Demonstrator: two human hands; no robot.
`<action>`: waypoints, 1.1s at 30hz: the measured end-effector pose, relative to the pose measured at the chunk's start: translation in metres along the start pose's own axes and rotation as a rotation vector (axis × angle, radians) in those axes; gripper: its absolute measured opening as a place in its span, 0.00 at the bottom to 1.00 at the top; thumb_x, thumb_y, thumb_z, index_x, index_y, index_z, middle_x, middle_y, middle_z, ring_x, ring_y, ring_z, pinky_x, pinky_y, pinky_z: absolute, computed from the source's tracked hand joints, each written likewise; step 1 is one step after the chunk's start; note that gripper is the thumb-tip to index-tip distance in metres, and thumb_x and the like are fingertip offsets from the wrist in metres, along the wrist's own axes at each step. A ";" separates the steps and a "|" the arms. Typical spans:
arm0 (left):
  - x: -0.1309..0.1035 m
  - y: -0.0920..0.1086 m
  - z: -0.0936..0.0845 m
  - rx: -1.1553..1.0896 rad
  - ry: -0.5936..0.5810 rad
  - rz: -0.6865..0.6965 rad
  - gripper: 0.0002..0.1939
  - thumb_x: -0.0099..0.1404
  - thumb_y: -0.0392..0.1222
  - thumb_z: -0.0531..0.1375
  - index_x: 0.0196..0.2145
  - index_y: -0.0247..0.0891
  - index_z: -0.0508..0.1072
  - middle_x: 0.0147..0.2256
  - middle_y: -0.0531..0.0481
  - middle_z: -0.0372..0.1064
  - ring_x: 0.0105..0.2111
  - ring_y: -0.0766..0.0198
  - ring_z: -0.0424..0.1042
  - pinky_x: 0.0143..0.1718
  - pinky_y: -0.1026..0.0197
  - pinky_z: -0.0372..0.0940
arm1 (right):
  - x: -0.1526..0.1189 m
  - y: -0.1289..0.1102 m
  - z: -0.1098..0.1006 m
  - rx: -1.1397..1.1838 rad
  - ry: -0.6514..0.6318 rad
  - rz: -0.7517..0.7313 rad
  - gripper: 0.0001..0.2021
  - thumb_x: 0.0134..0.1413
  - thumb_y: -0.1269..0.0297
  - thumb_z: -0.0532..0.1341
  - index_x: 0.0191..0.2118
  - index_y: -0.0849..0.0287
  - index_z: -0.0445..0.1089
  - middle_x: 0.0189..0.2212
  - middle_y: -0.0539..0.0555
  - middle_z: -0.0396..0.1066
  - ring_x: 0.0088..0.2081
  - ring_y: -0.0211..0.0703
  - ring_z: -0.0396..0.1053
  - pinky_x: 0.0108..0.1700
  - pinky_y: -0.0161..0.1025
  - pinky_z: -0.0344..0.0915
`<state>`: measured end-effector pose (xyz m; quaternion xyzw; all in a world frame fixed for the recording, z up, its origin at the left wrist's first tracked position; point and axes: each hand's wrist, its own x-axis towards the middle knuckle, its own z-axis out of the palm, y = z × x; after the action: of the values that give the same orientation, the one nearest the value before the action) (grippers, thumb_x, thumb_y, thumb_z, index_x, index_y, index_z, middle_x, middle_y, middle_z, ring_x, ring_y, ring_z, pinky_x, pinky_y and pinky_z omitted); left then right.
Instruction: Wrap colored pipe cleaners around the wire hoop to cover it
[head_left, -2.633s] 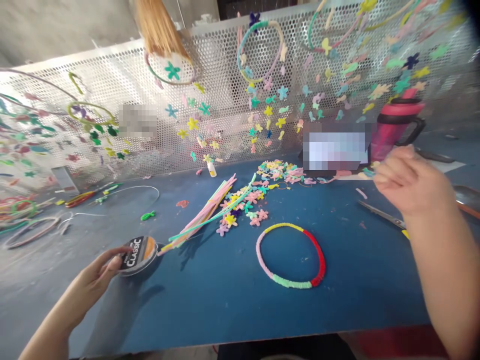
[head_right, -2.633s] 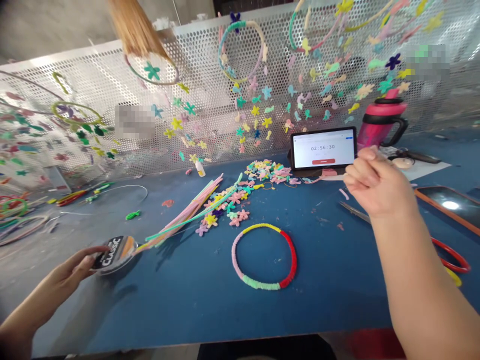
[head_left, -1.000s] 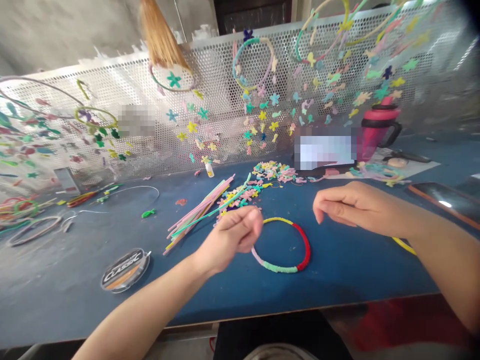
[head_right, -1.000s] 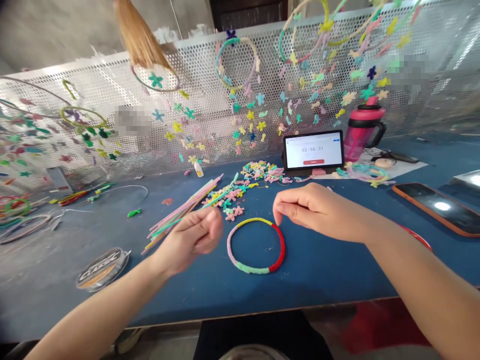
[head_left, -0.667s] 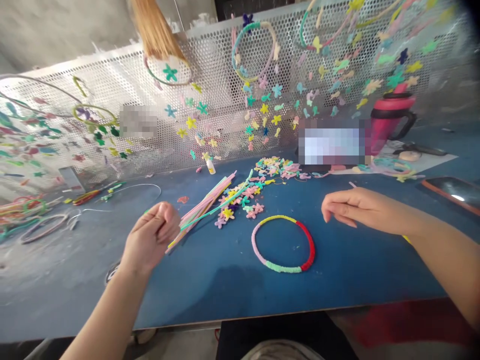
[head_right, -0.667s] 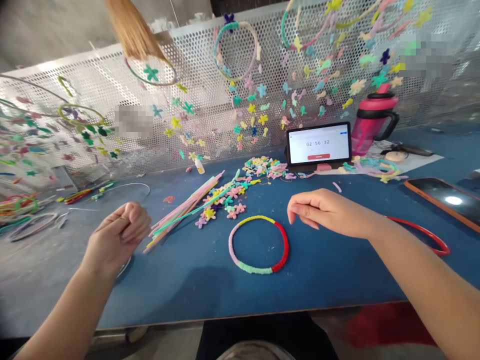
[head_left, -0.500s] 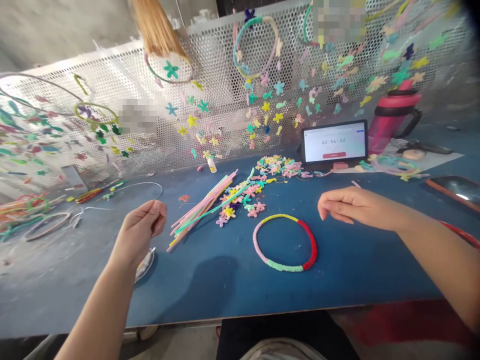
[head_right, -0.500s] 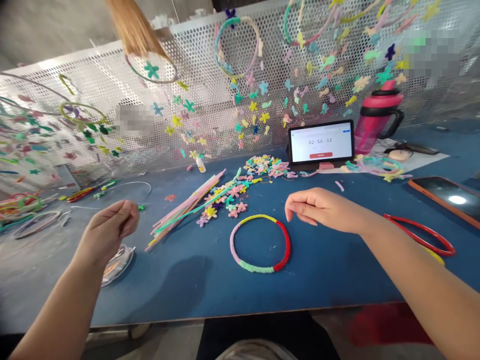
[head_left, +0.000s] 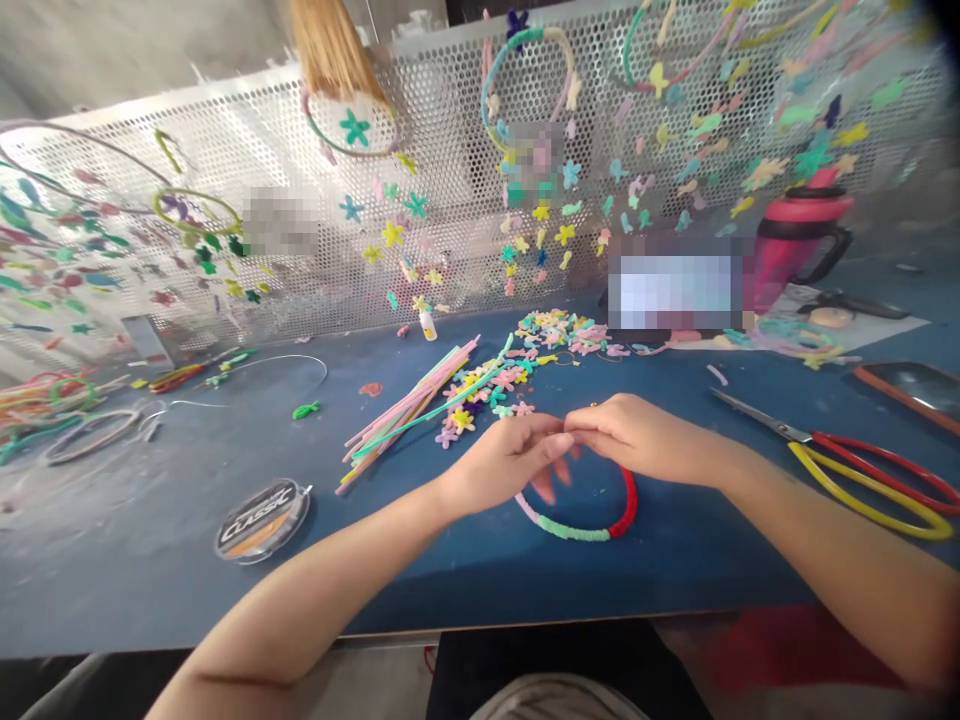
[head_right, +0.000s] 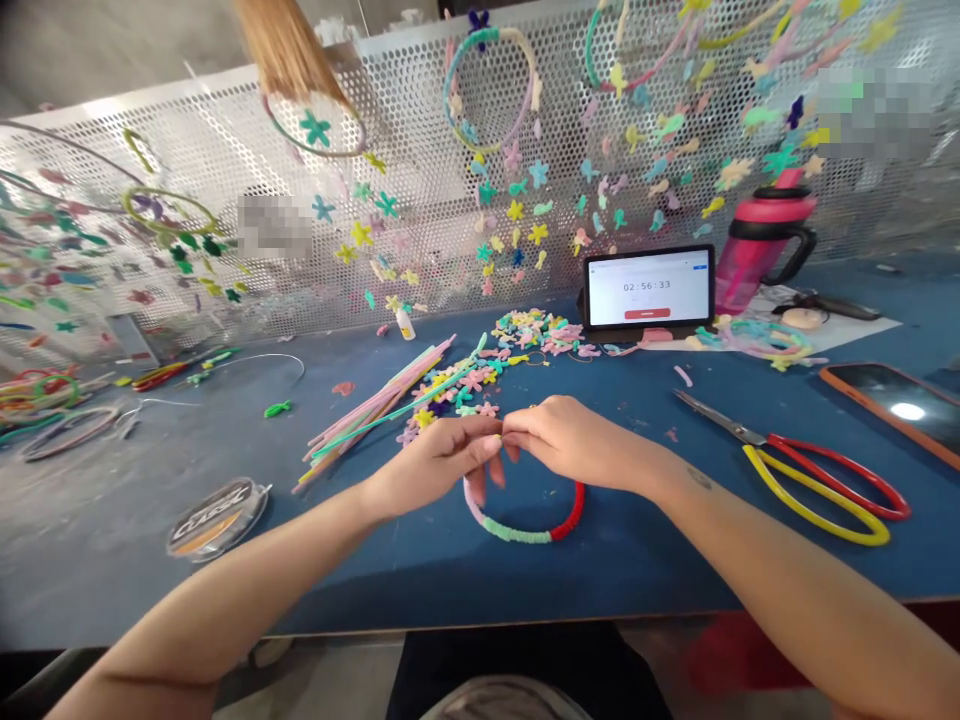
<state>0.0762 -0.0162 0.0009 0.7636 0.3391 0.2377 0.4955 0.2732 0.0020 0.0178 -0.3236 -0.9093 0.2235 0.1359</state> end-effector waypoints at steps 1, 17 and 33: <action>0.004 -0.007 0.002 -0.012 0.027 -0.028 0.21 0.65 0.52 0.49 0.43 0.33 0.70 0.24 0.50 0.68 0.17 0.73 0.62 0.20 0.69 0.58 | 0.001 0.001 0.001 -0.026 0.012 -0.006 0.13 0.61 0.66 0.48 0.29 0.59 0.66 0.22 0.47 0.65 0.24 0.33 0.61 0.29 0.31 0.50; 0.009 -0.066 -0.026 -0.393 0.487 -0.141 0.14 0.59 0.48 0.58 0.29 0.32 0.69 0.18 0.56 0.60 0.14 0.78 0.47 0.16 0.69 0.40 | 0.014 0.043 0.036 0.118 0.037 0.200 0.17 0.58 0.52 0.49 0.32 0.59 0.68 0.22 0.49 0.69 0.22 0.34 0.63 0.26 0.32 0.52; 0.004 -0.082 -0.032 -0.275 0.506 -0.262 0.09 0.56 0.42 0.57 0.24 0.32 0.68 0.14 0.56 0.59 0.12 0.77 0.49 0.15 0.70 0.42 | 0.005 0.013 0.078 -0.278 0.225 0.097 0.03 0.46 0.71 0.52 0.28 0.58 0.61 0.18 0.47 0.64 0.21 0.35 0.61 0.26 0.33 0.49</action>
<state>0.0335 0.0288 -0.0621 0.5561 0.5115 0.3979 0.5204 0.2455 -0.0102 -0.0553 -0.4055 -0.8939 0.0643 0.1797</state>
